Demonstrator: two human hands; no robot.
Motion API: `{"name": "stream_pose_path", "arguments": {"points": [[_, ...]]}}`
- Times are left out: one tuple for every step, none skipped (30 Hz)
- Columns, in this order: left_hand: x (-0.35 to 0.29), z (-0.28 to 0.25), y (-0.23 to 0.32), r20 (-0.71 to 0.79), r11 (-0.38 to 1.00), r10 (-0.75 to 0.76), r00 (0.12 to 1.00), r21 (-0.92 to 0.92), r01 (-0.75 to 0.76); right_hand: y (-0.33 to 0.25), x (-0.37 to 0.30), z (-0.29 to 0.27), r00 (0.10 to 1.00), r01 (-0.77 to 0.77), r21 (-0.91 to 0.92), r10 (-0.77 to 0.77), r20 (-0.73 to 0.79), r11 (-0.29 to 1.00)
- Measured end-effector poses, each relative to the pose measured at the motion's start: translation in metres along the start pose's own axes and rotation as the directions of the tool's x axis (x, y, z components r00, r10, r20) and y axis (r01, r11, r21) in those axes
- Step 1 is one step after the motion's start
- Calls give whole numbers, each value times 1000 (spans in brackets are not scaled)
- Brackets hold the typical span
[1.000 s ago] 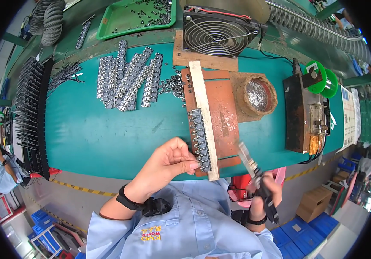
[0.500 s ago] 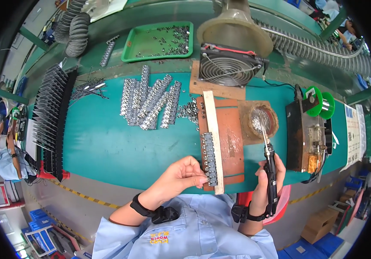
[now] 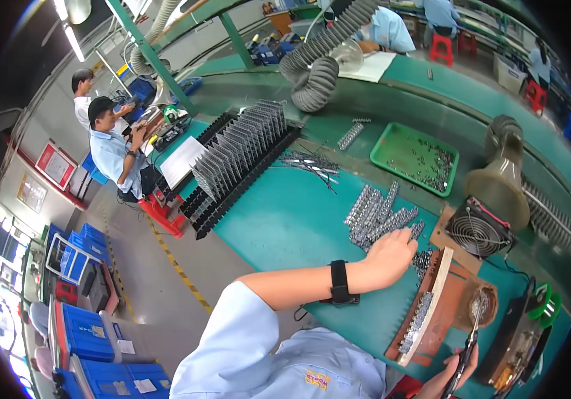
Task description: Soldering electronic components onto circuit board strips at a factory workbench.
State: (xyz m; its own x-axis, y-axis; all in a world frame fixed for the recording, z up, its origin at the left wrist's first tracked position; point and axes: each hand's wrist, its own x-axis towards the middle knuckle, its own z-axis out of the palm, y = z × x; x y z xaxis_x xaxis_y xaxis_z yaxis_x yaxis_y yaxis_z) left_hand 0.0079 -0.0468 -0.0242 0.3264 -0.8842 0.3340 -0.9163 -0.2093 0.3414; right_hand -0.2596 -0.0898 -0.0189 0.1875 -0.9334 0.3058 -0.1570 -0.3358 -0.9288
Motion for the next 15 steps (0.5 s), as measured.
{"name": "stream_pose_path", "arguments": {"points": [[0,6,-3,-18,999,12,1000,45,-12,-1,0,1,1000,3,-13,-3,-4,1000],[1,11,-5,-34,996,24,999,90,-21,-3,1,1,1000,13,-2,-13,-4,1000],[3,14,-3,-42,995,27,999,96,-23,-4,1,1,999,29,-16,-30,-20,999],[4,17,-1,-50,993,40,998,114,-34,-5,1,1,998,44,-30,-45,-35,999],[4,20,0,-56,990,51,997,132,-43,-6,1,2,997,57,-45,-59,-47,997],[4,22,-2,-61,988,60,996,149,-50,-7,2,4,997,62,-40,-64,-44,997],[4,23,-4,-65,987,56,996,153,-46,-8,2,5,997,68,-40,-70,-46,997],[4,21,-3,-66,986,67,996,157,-56,-10,3,6,996,74,-44,-76,-49,996],[5,19,-1,-66,985,77,995,161,-66,-10,3,6,995,79,-49,-81,-52,996],[5,17,1,-66,984,87,994,164,-75,-10,3,6,995,80,-49,-83,-49,996],[4,15,3,-67,984,83,994,162,-71,-8,3,6,996,77,-38,-79,-46,996],[3,13,4,-48,990,70,996,128,-63,-6,2,6,996,74,-27,-75,-44,997],[2,7,6,-30,994,59,998,95,-55,-4,2,6,996,72,-15,-72,-43,997],[2,2,8,-12,997,48,999,62,-47,-4,2,6,996,74,-16,-74,-41,997],[1,-2,11,-12,997,46,999,59,-45,-3,2,6,996,79,-22,-80,-44,997]]}}
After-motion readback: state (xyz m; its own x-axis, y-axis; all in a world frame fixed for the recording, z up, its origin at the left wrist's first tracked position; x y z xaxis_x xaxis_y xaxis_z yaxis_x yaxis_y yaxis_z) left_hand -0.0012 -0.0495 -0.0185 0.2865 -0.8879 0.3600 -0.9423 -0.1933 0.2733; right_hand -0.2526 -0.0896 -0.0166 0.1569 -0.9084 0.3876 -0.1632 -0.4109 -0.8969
